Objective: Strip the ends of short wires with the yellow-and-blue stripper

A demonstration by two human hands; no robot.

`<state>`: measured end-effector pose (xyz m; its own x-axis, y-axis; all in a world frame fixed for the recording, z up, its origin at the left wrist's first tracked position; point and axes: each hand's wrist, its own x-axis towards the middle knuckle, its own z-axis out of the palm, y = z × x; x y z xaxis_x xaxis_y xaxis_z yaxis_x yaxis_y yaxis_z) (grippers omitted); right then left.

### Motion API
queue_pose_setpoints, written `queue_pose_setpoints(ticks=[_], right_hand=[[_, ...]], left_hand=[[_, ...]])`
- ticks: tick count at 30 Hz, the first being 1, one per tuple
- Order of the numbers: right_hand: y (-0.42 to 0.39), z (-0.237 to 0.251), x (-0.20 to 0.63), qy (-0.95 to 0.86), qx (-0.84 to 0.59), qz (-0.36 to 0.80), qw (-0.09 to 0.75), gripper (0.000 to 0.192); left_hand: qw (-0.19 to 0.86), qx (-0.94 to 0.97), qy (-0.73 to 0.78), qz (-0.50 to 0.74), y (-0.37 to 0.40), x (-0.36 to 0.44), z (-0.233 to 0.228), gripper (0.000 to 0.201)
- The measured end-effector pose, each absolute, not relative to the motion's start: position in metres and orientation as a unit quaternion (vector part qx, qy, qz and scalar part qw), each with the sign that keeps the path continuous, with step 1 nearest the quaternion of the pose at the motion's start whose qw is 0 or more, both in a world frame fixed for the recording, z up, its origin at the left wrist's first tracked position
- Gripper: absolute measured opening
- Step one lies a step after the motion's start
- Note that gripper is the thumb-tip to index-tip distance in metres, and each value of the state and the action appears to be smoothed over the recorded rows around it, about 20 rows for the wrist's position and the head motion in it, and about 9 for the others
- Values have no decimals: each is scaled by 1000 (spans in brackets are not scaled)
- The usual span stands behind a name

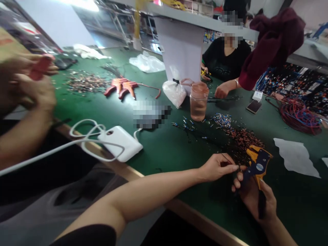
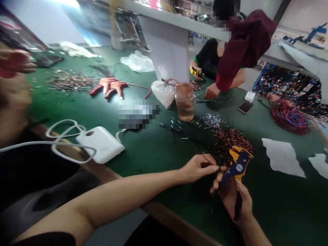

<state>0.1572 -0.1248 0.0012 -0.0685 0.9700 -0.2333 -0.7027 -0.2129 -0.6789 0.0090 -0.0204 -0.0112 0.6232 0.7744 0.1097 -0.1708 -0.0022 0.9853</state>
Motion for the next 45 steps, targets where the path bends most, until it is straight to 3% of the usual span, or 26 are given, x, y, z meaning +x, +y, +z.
queue_pose_setpoints(ticks=[10,27,39,45], right_hand=[[-119,-10,164,-239,-385,686,569,31],[-109,-20,175,-271,-376,645,608,30],[-113,-13,161,-311,-350,648,601,41],[-115,-19,160,-321,-342,637,611,37]], left_hand=[[737,510,266,354,-7,11,-11,48],[631,556,326,432,9,5,-7,41],[626,518,340,473,10,2,-2,39],[625,529,352,455,9,2,-4,42]])
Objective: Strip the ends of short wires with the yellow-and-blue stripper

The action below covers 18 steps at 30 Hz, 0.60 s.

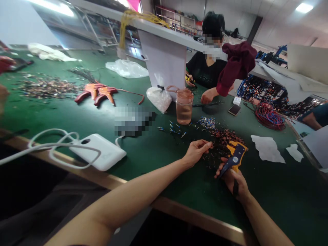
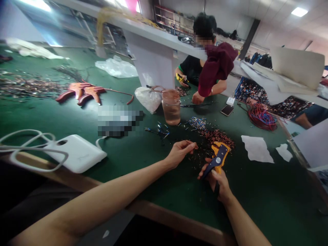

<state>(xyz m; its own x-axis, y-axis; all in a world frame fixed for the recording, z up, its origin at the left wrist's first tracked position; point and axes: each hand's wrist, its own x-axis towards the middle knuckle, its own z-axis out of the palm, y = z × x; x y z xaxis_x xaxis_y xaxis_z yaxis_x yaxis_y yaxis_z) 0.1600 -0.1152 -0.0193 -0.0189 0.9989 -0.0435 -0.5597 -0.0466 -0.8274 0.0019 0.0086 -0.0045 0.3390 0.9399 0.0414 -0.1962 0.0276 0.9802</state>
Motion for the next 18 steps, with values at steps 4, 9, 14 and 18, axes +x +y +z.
queue_pose_setpoints(ticks=[4,9,14,18], right_hand=[[-117,-23,159,-327,-346,632,611,39],[-118,-23,159,-336,-356,624,609,38],[-123,-17,155,-360,-365,639,574,45],[-128,-12,151,-338,-351,675,555,51]], left_hand=[[618,528,350,465,8,2,-2,43],[634,500,350,475,11,0,-1,38],[654,458,353,487,12,-1,1,32],[678,417,350,493,11,0,1,30]])
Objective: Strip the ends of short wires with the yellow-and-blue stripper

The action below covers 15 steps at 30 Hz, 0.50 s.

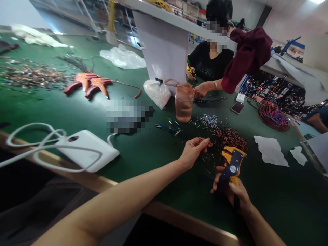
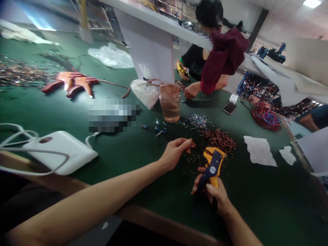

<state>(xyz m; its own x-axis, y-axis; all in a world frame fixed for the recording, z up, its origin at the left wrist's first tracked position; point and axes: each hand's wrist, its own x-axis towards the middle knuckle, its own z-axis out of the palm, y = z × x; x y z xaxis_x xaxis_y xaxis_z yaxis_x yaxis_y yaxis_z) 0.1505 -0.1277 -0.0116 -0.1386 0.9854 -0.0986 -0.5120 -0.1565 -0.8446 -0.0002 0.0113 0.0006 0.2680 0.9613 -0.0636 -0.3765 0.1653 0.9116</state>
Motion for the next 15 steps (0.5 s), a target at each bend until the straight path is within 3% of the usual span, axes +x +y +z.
queue_pose_setpoints(ticks=[15], right_hand=[[-131,-13,150,-286,-311,735,530,53]], left_hand=[[734,338,345,478,6,1,4,33]])
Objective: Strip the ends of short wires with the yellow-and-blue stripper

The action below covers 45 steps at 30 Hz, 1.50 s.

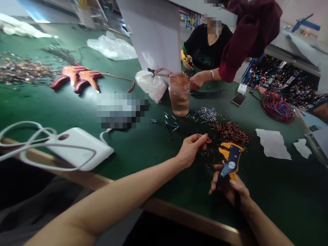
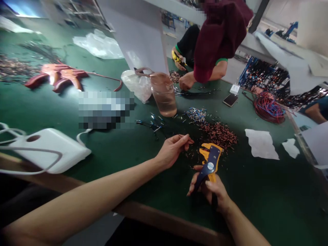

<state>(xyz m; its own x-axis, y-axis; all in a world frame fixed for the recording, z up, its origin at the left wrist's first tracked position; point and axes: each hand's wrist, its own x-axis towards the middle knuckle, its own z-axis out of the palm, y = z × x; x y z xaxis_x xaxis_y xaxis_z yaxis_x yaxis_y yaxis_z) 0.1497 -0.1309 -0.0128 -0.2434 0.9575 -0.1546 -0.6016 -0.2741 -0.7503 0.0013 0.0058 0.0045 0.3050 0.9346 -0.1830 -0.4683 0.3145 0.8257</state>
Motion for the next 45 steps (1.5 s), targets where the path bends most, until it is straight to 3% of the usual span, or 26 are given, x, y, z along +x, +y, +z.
queue_pose_setpoints(ticks=[14,21,29,35,45], right_hand=[[-132,-10,145,-279,-285,756,518,49],[-133,-11,143,-273,-307,736,538,26],[-136,-15,142,-282,-352,699,555,21],[-131,-14,144,-309,-342,663,590,40],[-129,-18,149,-313,-397,623,597,39]], left_hand=[[745,347,335,460,-2,2,6,30],[750,351,325,457,-3,2,8,32],[747,361,323,455,-4,2,7,32],[731,352,340,476,3,2,5,31],[689,416,373,462,-4,1,6,32]])
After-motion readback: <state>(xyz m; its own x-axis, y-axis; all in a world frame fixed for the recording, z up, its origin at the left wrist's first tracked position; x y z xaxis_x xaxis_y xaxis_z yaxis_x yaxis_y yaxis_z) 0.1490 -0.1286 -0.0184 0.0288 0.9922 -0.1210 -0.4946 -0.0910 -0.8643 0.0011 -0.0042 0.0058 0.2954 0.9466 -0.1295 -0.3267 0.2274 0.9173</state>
